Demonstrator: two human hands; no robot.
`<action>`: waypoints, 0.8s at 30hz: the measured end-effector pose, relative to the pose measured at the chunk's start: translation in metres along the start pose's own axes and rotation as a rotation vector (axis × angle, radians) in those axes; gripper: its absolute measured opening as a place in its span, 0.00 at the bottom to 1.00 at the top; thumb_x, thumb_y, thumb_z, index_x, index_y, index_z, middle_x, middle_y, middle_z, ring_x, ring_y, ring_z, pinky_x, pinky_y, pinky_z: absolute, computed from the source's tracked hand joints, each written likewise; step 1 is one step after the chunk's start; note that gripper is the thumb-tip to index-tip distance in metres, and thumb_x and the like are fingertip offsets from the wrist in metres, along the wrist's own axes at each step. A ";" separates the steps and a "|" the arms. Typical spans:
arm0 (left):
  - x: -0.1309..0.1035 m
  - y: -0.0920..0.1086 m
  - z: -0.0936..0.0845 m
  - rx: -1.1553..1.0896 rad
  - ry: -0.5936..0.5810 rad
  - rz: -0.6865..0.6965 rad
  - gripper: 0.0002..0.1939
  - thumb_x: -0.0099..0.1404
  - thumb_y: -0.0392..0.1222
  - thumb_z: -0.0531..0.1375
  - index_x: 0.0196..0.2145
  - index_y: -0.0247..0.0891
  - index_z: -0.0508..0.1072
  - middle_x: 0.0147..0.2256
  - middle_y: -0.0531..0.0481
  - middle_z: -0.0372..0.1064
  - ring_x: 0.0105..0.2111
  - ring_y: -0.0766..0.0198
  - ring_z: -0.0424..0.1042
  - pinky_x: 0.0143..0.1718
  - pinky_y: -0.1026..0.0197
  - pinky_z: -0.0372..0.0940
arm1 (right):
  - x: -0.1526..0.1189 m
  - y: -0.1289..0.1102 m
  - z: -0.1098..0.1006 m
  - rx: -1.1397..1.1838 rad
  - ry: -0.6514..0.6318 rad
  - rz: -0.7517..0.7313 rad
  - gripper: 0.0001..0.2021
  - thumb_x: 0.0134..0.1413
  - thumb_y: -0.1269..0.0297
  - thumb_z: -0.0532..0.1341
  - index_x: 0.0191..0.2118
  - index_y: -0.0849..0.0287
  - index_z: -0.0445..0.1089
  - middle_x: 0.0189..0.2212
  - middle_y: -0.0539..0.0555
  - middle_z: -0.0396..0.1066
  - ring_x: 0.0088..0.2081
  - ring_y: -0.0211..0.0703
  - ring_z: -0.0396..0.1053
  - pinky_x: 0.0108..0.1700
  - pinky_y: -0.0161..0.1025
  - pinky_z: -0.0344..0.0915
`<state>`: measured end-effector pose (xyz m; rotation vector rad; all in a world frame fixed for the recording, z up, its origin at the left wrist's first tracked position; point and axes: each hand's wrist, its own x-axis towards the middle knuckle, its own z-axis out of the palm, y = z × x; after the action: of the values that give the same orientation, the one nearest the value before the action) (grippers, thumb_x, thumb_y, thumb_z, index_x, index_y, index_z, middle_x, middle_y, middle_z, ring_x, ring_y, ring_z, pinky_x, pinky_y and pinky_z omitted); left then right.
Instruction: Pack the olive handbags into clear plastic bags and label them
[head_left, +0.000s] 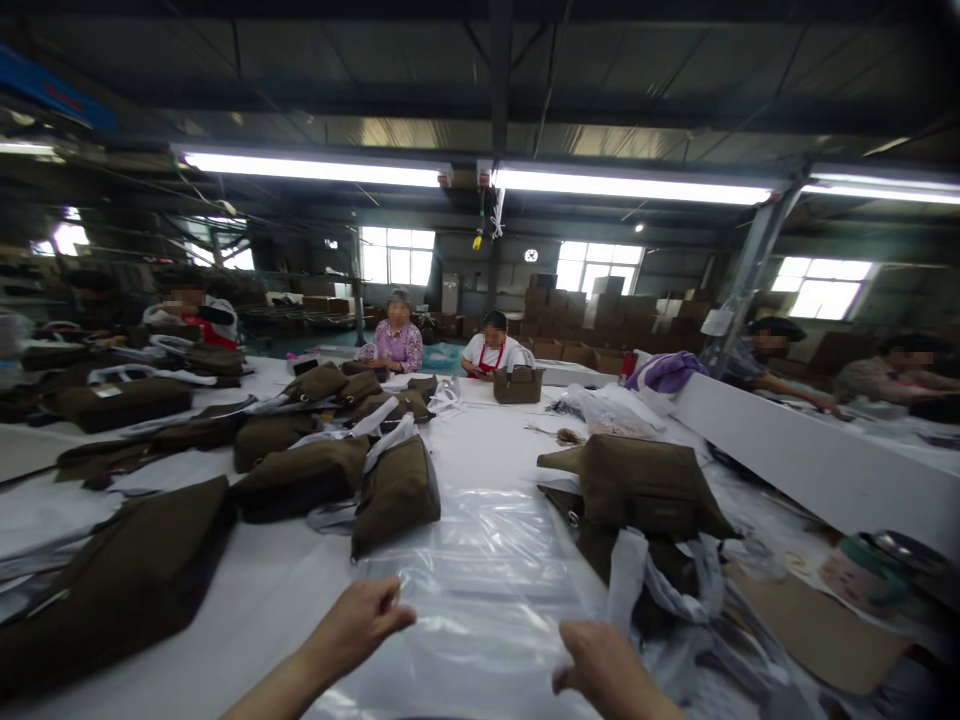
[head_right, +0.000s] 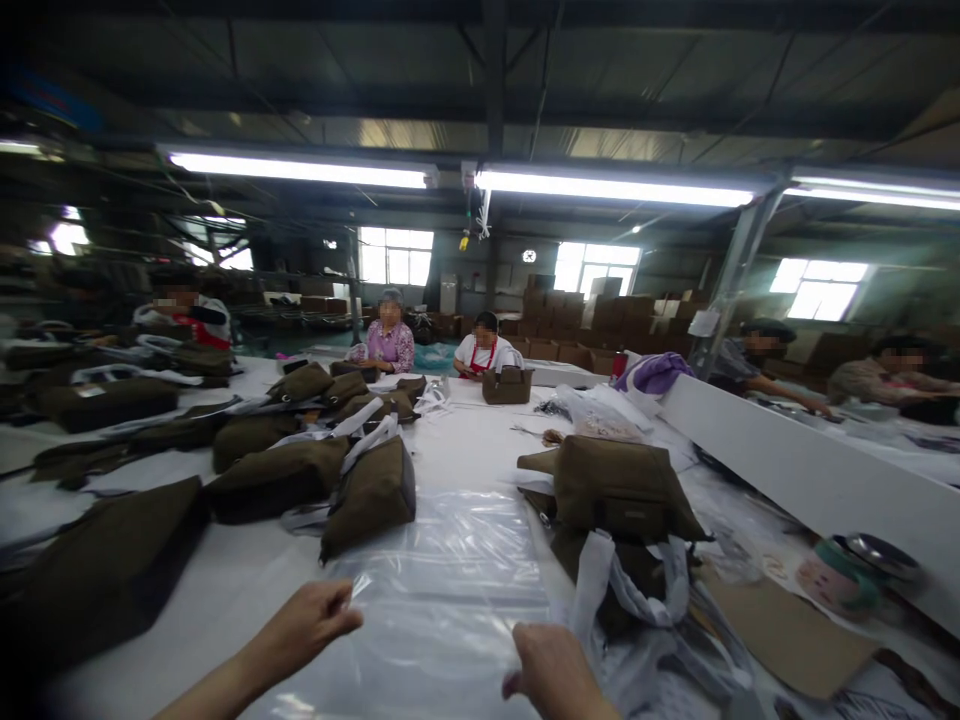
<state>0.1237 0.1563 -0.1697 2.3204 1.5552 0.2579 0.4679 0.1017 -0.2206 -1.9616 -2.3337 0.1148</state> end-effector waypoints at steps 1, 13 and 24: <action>-0.003 0.000 0.000 -0.004 0.002 0.000 0.11 0.58 0.48 0.54 0.24 0.39 0.60 0.26 0.54 0.66 0.29 0.63 0.65 0.29 0.64 0.52 | -0.004 0.000 0.000 0.020 0.018 0.001 0.11 0.42 0.55 0.66 0.28 0.57 0.70 0.28 0.59 0.75 0.33 0.59 0.72 0.30 0.41 0.62; -0.053 -0.044 0.010 0.038 0.104 -0.129 0.08 0.57 0.33 0.47 0.23 0.39 0.61 0.26 0.52 0.66 0.28 0.61 0.65 0.29 0.60 0.50 | -0.047 0.022 0.030 0.188 0.251 0.063 0.08 0.51 0.72 0.52 0.26 0.55 0.63 0.24 0.54 0.71 0.28 0.49 0.70 0.28 0.39 0.56; -0.064 -0.001 -0.021 -1.410 0.619 -0.433 0.13 0.63 0.47 0.51 0.44 0.43 0.63 0.42 0.49 0.68 0.40 0.65 0.70 0.40 0.60 0.68 | -0.058 -0.024 -0.007 1.748 0.630 0.286 0.25 0.52 0.41 0.50 0.49 0.52 0.60 0.43 0.55 0.69 0.45 0.46 0.68 0.48 0.52 0.66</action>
<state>0.0912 0.1016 -0.1480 0.8014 1.2791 1.4583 0.4550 0.0401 -0.2124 -0.9953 -0.7348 0.9486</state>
